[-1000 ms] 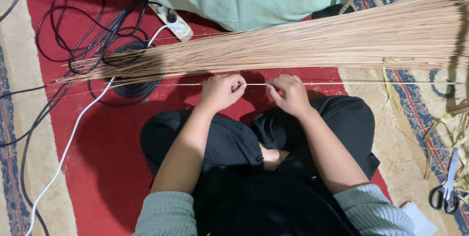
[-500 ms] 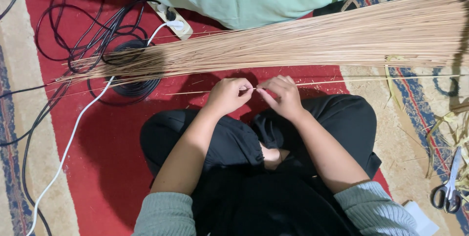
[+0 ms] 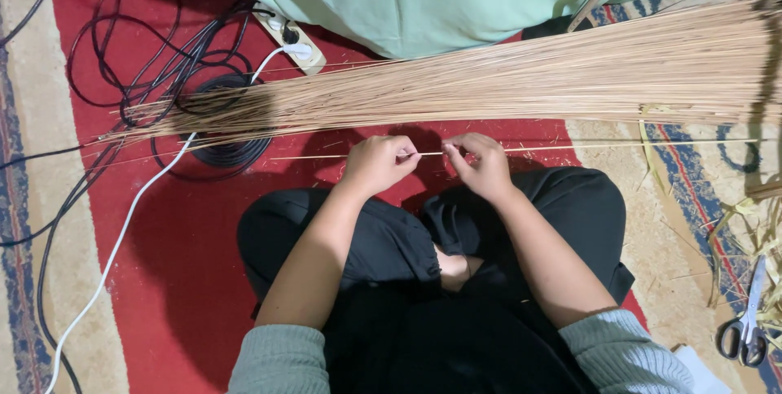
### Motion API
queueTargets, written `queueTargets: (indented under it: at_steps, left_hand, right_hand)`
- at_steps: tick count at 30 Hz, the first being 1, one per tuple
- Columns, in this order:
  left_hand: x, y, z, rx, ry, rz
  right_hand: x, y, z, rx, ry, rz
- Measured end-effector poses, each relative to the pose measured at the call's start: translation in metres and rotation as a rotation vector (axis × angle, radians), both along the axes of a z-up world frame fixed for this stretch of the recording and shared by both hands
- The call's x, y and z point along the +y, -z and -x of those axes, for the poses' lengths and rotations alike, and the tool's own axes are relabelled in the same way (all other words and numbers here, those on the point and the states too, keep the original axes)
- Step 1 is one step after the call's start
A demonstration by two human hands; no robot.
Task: Weaving and bundling thin wooden sticks together to create a broom or similar craft
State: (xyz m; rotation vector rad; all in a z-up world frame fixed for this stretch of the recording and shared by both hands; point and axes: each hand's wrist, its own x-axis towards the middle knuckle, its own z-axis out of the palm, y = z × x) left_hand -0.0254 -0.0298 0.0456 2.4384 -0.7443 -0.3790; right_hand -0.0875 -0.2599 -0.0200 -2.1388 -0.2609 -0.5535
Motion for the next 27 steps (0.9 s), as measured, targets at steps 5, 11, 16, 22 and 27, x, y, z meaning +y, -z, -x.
queueTargets:
  at_steps: [5,11,16,22,27]
  left_hand:
    - [-0.005,0.008,0.003,0.000,0.017,0.045]
    - [-0.005,0.015,0.000,-0.013,0.056,0.070]
    - [-0.002,0.005,0.000,-0.016,0.055,0.059]
    - [-0.006,0.005,-0.004,-0.019,0.077,0.049]
    - [-0.004,0.009,-0.002,-0.015,0.096,-0.018]
  right_hand:
    - [0.020,-0.018,0.011,-0.136,0.020,0.178]
    - [0.022,-0.014,0.009,-0.085,-0.095,0.051]
    - [0.022,-0.013,0.007,0.021,-0.113,-0.153]
    - [0.022,-0.008,0.007,0.124,-0.057,-0.235]
    - [0.005,0.017,-0.001,0.181,0.071,-0.332]
